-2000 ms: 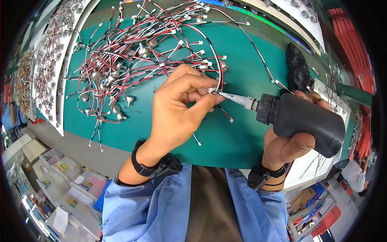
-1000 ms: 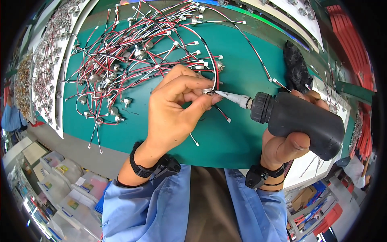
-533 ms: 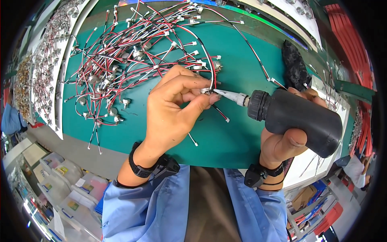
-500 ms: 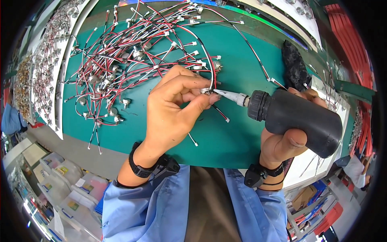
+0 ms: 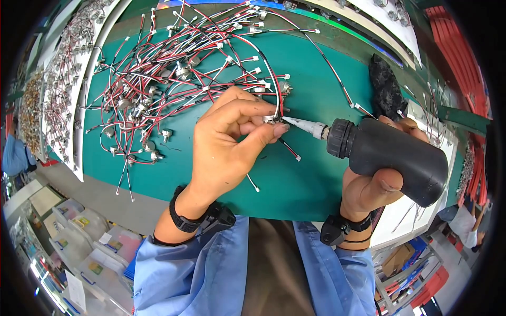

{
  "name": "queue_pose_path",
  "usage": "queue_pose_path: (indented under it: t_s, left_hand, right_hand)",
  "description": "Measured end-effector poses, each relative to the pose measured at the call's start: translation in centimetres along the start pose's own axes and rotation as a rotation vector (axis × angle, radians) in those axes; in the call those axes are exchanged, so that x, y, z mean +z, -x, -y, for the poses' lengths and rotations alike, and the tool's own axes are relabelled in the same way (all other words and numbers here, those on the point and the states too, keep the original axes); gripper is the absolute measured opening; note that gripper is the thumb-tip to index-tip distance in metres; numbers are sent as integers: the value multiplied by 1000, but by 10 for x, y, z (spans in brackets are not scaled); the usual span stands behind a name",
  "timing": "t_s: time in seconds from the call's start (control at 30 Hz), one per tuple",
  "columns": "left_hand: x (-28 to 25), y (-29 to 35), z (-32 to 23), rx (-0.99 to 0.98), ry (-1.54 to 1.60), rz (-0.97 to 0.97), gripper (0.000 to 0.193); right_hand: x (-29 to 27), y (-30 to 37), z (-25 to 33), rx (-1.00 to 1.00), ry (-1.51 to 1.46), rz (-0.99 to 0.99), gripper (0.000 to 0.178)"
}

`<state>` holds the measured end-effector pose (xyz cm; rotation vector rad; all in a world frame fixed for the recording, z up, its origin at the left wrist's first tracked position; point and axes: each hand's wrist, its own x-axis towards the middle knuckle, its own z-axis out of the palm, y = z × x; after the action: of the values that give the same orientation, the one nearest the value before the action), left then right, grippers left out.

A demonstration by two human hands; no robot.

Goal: The person picks up a wire assembly, applies glue from a bottle to the component, and sets it down. After repeating this for several assemblies, the person wipes the glue bottle tip with a cloth and moves a pile of assemblies.

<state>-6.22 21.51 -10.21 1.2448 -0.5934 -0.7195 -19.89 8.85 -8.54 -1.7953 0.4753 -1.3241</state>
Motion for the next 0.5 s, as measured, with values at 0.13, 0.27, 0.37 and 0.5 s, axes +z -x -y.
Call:
queue_pose_path:
  t_s: [0.13, 0.27, 0.37, 0.5]
  left_hand:
    - [0, 0, 0, -3, 0, -3, 20]
    - [0, 0, 1, 1, 21, 1, 20]
    - [-1, -1, 2, -3, 29, 3, 20]
    - [-1, -1, 2, -18, 37, 11, 19]
  right_hand:
    - [6, -1, 3, 34, -15, -66, 77]
    - [6, -2, 5, 40, -8, -90, 78]
    - [4, -2, 4, 57, -4, -73, 79]
    - [-2, 1, -4, 0, -81, -28, 73]
